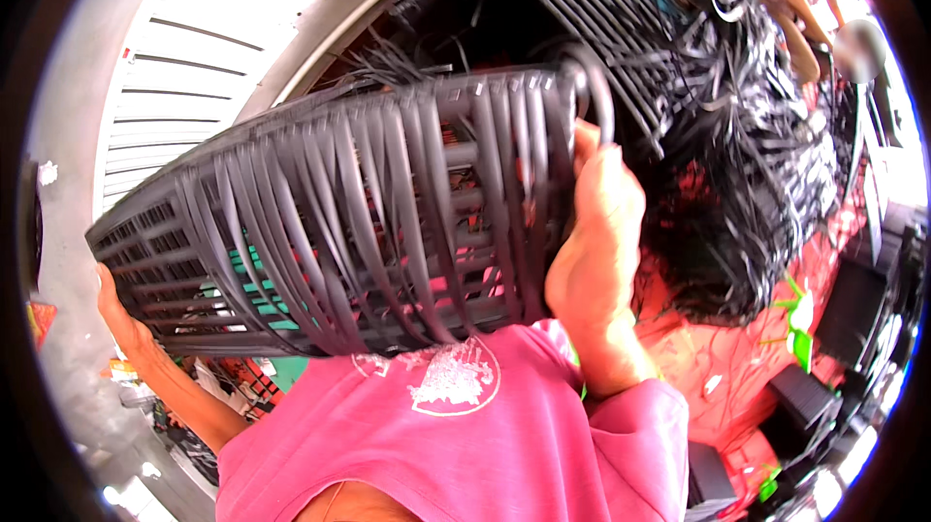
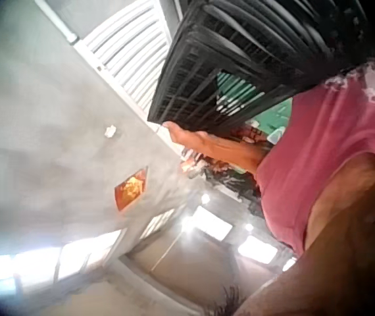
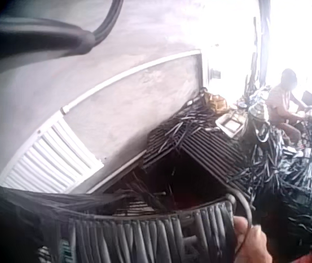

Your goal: The person weaves black synthetic strips through the frame of a furniture piece by hand.

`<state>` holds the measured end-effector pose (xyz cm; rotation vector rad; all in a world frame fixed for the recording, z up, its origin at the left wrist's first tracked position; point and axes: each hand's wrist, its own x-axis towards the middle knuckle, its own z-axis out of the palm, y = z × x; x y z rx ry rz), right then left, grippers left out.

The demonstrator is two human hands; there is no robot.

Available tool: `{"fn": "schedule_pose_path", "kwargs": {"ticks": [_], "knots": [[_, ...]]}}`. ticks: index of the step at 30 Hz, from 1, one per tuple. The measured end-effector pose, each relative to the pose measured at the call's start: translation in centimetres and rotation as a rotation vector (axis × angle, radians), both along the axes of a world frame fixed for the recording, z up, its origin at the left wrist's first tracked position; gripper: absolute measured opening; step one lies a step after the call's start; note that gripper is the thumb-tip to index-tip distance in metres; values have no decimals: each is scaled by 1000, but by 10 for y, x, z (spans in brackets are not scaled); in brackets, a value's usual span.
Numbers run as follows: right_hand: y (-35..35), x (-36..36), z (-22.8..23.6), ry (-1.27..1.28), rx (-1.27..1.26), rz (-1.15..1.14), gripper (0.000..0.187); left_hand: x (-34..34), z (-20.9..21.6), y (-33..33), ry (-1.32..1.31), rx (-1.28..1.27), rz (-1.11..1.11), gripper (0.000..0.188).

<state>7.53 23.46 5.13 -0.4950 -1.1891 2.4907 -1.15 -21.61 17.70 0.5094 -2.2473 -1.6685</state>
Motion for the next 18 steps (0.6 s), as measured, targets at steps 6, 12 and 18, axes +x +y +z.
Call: {"fn": "schedule_pose_path", "kwargs": {"ticks": [6, 12, 18], "knots": [[66, 59, 51, 69, -119, 117, 41, -35, 23, 37, -214, -235, -358, 46], [32, 165, 91, 23, -345, 82, 24, -45, 31, 80, -382, -228, -690, 41], [9, 291, 90, -205, -157, -357, 26, -62, -9, 163, -439, -229, -1158, 42]]}}
